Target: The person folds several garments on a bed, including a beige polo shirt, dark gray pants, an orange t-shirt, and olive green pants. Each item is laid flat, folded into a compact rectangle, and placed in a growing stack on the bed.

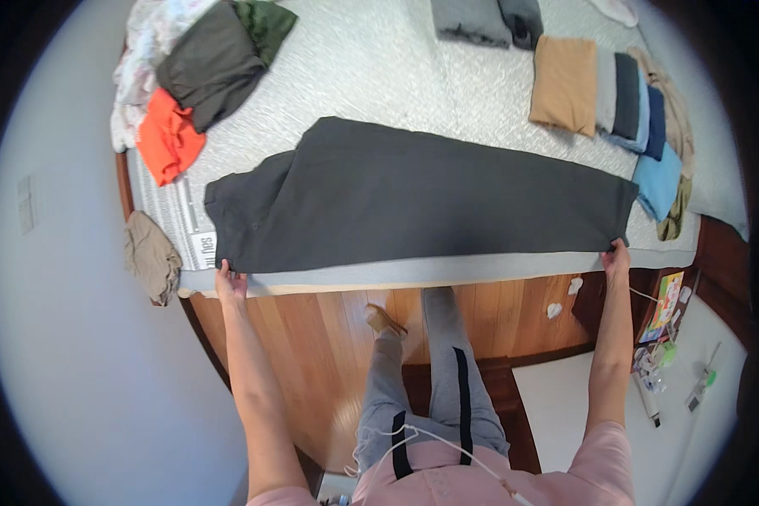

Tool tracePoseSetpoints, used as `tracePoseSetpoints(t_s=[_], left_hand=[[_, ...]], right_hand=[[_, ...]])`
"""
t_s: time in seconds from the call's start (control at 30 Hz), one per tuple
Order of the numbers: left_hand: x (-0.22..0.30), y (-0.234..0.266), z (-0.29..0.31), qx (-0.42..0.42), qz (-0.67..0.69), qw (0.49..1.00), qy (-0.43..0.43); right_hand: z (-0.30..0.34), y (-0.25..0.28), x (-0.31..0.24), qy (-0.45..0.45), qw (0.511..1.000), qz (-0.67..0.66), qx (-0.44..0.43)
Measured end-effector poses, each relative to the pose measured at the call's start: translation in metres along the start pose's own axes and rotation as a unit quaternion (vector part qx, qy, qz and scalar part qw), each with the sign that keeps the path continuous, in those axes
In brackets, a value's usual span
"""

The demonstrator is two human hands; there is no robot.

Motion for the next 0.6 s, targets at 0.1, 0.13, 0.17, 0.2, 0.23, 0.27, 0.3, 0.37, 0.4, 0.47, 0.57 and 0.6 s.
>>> tracePoseSetpoints(t_s=[0.1,0.13,0.17,0.2,0.23,0.27,0.3,0.37,0.4,0.47,0.57,0.6], left_hand=[[-0.006,0.012,-0.008,-0.032,-0.036,0.999,0.005],[0.000,0.014,-0.006,-0.014,-0.053,0.998,-0.002],[0.007,0.012,-0.002,-0.038,-0.075,0.996,-0.011],[0.012,0.007,0.001,-0.051,-0.089,0.995,0.010],[0.018,0.001,0.007,-0.040,-0.102,0.993,0.030],[0.025,-0.006,0.012,-0.030,-0.115,0.992,0.048],[0.033,-0.015,0.015,-0.023,-0.215,0.976,0.029],[0.054,-0.038,0.016,-0.062,-0.388,0.919,-0.039],[0.063,-0.053,0.013,-0.094,-0.473,0.874,-0.063],[0.074,-0.083,0.004,-0.091,-0.532,0.833,-0.122],[0.087,-0.129,-0.023,-0.092,-0.535,0.828,-0.140],[0.088,-0.142,-0.033,-0.088,-0.523,0.835,-0.146]], right_hand=[[-0.010,0.013,-0.005,-0.002,0.999,-0.005,-0.054],[-0.007,0.015,-0.011,0.012,0.999,-0.011,-0.039],[-0.005,0.015,-0.017,-0.002,0.998,-0.019,-0.053],[0.000,0.015,-0.024,0.007,0.999,-0.031,-0.041],[0.004,0.014,-0.030,0.002,0.998,-0.055,-0.020],[0.005,0.011,-0.035,0.026,0.999,-0.032,0.006],[0.008,0.007,-0.042,0.061,0.995,0.068,-0.033],[0.011,-0.001,-0.052,0.100,0.975,0.186,-0.076],[0.011,-0.005,-0.056,0.121,0.968,0.210,-0.060],[0.013,-0.012,-0.069,0.154,0.903,0.399,-0.034],[0.009,-0.028,-0.083,0.120,0.863,0.485,-0.066],[0.009,-0.034,-0.090,0.106,0.841,0.514,-0.132]])
Point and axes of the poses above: each hand's wrist, its own z-axis away from the middle knuckle, its own y-axis out of the back of the hand, x = y × z, the point moved 1 cm from there along -z, towards the middle knuckle, and after that the axes turned 4 degrees about -z, right-handed, at the moved point
